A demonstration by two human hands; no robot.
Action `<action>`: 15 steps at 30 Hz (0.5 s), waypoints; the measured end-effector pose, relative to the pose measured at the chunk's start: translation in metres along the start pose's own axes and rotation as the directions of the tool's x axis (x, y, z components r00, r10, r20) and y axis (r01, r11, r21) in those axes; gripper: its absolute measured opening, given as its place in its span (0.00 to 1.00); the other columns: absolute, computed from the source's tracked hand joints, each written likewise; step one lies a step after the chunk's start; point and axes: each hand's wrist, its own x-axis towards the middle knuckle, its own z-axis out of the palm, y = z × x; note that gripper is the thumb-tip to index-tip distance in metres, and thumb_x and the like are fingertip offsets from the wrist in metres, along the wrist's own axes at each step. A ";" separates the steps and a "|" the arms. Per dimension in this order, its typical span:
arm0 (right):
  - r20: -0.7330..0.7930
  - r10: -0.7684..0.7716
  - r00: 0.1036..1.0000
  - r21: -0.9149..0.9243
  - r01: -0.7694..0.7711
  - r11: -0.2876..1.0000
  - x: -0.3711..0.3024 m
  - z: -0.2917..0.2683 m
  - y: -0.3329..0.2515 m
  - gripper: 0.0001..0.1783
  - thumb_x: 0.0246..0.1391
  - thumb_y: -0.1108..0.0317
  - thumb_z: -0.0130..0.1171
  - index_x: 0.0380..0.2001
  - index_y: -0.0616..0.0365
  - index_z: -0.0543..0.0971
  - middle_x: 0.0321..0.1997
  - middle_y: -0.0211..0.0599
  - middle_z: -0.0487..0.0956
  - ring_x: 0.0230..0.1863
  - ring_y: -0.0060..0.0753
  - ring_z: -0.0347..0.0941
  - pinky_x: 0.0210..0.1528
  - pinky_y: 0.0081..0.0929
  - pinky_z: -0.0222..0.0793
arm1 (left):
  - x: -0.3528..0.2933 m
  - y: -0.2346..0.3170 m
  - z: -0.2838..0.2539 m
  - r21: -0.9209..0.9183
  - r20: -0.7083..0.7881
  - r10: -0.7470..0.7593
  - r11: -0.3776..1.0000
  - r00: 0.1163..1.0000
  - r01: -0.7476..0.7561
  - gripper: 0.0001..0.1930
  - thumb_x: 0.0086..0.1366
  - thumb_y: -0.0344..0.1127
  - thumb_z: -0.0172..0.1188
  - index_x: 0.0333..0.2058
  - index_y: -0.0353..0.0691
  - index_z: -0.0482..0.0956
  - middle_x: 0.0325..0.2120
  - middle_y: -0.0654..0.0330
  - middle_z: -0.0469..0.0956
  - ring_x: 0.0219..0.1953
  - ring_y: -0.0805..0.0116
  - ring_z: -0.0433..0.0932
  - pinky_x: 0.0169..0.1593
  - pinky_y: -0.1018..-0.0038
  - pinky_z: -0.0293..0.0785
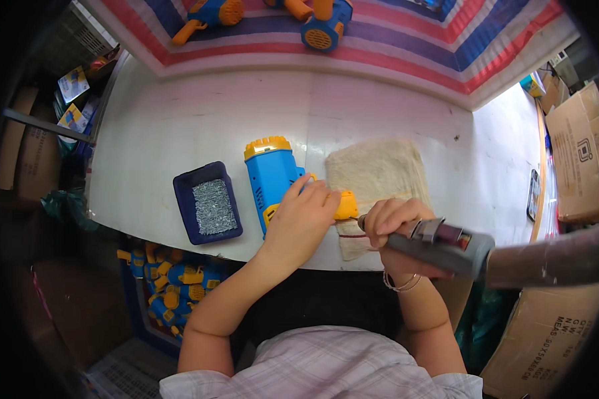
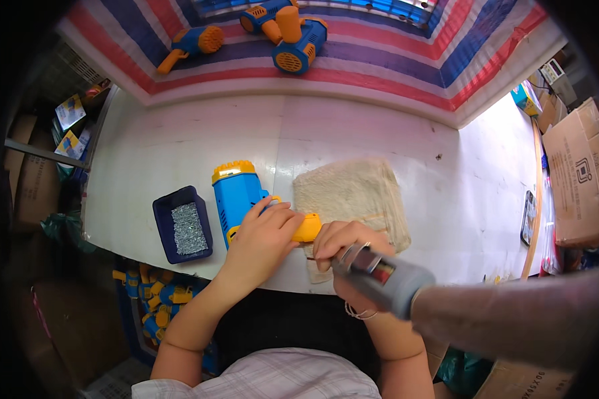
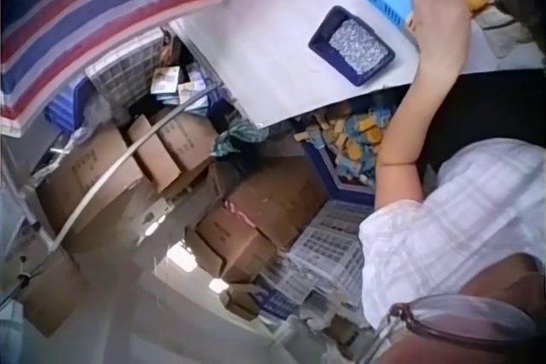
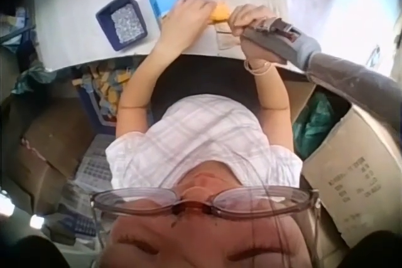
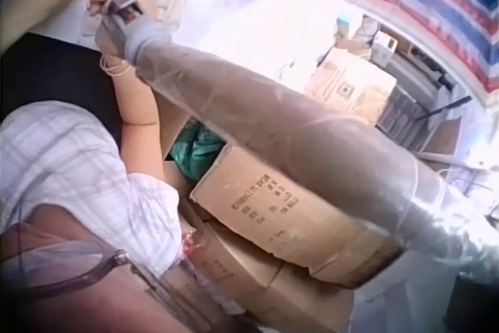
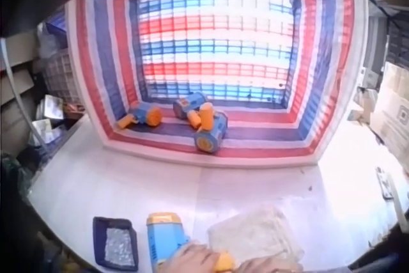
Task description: Assembling plastic toy bubble guns using an electric screwdriver and organizing finished units into crates.
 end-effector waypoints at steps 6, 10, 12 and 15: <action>-0.198 -0.103 0.975 -0.133 0.078 0.988 0.024 -0.014 -0.024 0.57 0.31 0.17 0.36 0.40 0.67 0.66 0.18 0.32 0.67 0.18 0.21 0.63 0.21 0.17 0.58 | 0.002 0.003 -0.003 0.087 0.081 0.014 0.996 0.997 -0.021 0.27 0.45 0.34 0.63 0.47 0.39 0.69 0.34 0.59 0.71 0.46 0.62 0.68 0.57 0.57 0.55; -0.182 -0.232 0.956 -0.690 0.044 0.722 0.057 0.001 -0.094 0.46 0.49 0.31 0.35 0.53 0.66 0.60 0.35 0.40 0.72 0.35 0.26 0.68 0.38 0.18 0.63 | -0.018 0.016 -0.055 -0.266 0.051 0.054 0.963 0.997 -0.039 0.32 0.50 0.36 0.60 0.55 0.38 0.62 0.35 0.56 0.68 0.42 0.59 0.67 0.55 0.59 0.56; -0.083 -0.270 0.959 -0.919 0.031 0.393 0.053 -0.009 -0.114 0.40 0.56 0.38 0.33 0.57 0.63 0.58 0.51 0.45 0.68 0.48 0.30 0.67 0.51 0.24 0.61 | -0.038 0.023 -0.094 -0.550 0.223 0.108 0.835 0.969 0.034 0.34 0.52 0.39 0.60 0.56 0.38 0.59 0.35 0.54 0.69 0.42 0.57 0.67 0.53 0.64 0.59; 0.252 -0.351 0.902 -0.932 0.323 0.162 0.034 -0.044 -0.168 0.44 0.53 0.34 0.29 0.59 0.61 0.55 0.59 0.46 0.62 0.60 0.39 0.58 0.61 0.38 0.51 | -0.076 0.023 -0.128 -0.616 0.445 0.179 0.773 0.877 0.155 0.35 0.51 0.43 0.61 0.56 0.38 0.60 0.35 0.52 0.71 0.41 0.54 0.68 0.49 0.66 0.62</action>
